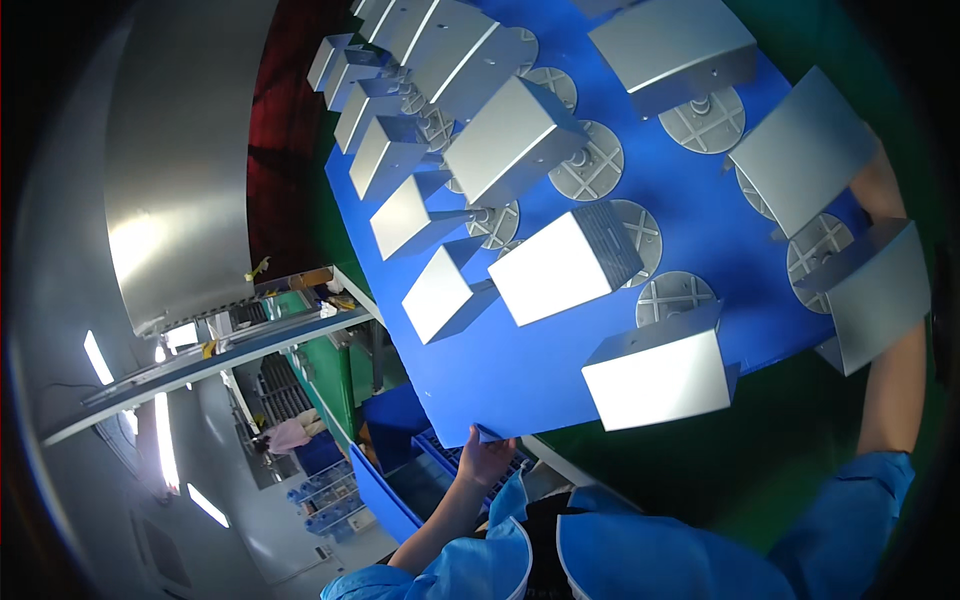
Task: The person places small white rectangular components onto circular bases attached to a blue tray. They repeatedly pick up components from a green table and place them onto the tray, arranging them in rows. The person also moves the tray to different locations on the table during the process.
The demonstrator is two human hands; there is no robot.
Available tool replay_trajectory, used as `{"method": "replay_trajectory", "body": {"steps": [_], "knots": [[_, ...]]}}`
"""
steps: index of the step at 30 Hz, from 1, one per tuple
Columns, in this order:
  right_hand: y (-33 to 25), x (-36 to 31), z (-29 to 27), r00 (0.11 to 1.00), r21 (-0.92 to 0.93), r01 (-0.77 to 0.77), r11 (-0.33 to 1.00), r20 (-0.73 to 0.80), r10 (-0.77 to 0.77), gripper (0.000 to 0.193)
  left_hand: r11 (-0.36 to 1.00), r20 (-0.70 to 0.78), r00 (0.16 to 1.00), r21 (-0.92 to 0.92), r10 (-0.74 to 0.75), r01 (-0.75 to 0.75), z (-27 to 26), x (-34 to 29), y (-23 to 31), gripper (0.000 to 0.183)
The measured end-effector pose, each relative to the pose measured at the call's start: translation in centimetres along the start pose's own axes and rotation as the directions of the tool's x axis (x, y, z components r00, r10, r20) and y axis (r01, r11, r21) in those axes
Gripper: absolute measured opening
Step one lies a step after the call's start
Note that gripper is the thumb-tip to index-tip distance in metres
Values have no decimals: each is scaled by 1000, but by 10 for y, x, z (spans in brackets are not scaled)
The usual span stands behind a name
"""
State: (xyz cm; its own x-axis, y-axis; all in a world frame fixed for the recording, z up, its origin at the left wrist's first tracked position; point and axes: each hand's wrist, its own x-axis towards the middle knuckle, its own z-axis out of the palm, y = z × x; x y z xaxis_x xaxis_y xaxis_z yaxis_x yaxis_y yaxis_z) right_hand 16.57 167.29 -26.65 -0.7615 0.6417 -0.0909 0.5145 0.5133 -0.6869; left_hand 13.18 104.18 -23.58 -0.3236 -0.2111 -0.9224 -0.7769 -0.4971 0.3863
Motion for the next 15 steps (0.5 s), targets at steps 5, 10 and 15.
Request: {"method": "replay_trajectory", "body": {"steps": [5,10,15], "knots": [[-3,-8,1,996,158,-82,984,42,76,36,985,2,994,130,-113,111,10,4,11,58],[3,-3,15,989,272,-122,955,112,95,36,983,104,985,140,-138,123,14,-3,8,62],[-2,-2,14,982,349,-169,922,144,125,36,955,80,983,264,-162,136,22,-6,12,66]]}}
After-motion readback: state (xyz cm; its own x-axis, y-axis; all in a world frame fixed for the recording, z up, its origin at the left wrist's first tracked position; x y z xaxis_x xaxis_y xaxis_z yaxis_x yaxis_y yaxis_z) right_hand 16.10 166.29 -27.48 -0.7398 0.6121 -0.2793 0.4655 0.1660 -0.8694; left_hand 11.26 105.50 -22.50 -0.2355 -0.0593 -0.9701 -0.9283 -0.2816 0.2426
